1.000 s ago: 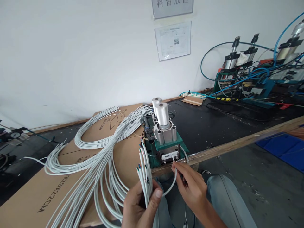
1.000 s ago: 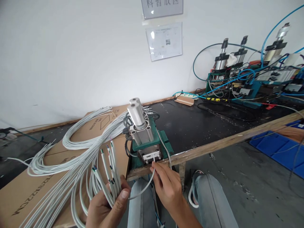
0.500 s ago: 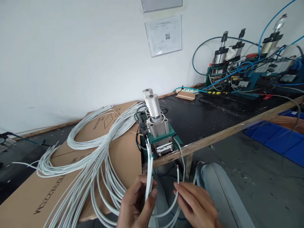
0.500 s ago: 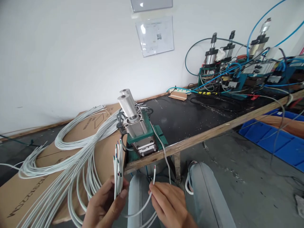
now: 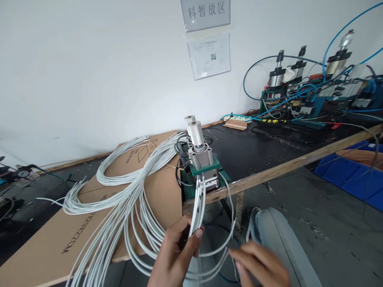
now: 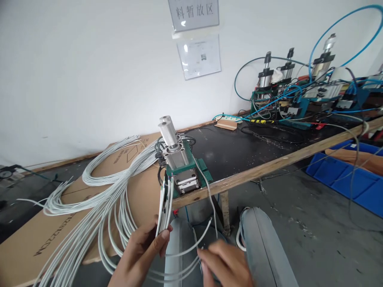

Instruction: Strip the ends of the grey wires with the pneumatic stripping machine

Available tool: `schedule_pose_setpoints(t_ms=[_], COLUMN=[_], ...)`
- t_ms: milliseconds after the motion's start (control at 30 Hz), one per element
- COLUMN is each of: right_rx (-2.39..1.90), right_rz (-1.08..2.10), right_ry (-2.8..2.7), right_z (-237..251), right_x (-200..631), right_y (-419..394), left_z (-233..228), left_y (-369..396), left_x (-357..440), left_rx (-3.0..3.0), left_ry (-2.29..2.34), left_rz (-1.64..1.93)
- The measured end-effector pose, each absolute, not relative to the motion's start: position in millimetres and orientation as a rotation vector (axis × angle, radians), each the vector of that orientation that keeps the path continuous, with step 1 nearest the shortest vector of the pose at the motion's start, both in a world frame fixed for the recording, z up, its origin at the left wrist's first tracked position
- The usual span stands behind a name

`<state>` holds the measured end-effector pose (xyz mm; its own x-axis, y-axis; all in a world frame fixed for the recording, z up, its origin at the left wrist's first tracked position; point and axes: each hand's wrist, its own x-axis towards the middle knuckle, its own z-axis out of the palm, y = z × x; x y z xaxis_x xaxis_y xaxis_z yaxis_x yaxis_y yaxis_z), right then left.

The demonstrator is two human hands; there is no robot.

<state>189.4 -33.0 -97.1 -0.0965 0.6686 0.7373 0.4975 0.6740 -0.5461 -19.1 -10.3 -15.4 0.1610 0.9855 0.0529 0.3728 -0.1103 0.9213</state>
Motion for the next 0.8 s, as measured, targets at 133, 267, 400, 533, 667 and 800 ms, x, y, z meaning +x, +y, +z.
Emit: schedule_pose_setpoints(t_ms=[133, 267, 400, 533, 667, 800], right_rx=[-0.850, -0.755, -0.693, -0.638, -0.650, -0.622], right_rz=[0.788, 1.104, 1.183, 1.351, 1.423, 1.437], right_ry=[-1.456, -1.154, -1.044, -1.194, -1.205, -1.189], right_z=[-40.2, -31.9, -45.6, -51.3, -53.6, -53.2], right_x=[178.9, 156.1, 149.2, 151.4, 143.4, 134.9], right_y=[-0.4, 16.8, 12.4, -1.8, -10.2, -11.7], left_z=[-10.9, -5.2, -8.3, -11.8, -2.8, 1.6], left_y=[-6.5, -3.9, -5.8, -11.5, -10.9, -9.0], left_x=[-16.7, -15.7, -14.7, -6.9, 2.1, 4.4], left_rx=[1.692, 1.733, 1.775, 1.608, 1.654, 1.617], left_ry=[1.277, 1.281, 1.269, 1.424, 1.294, 1.182], left_rz=[0.850, 0.807, 0.947, 1.251, 1.177, 1.151])
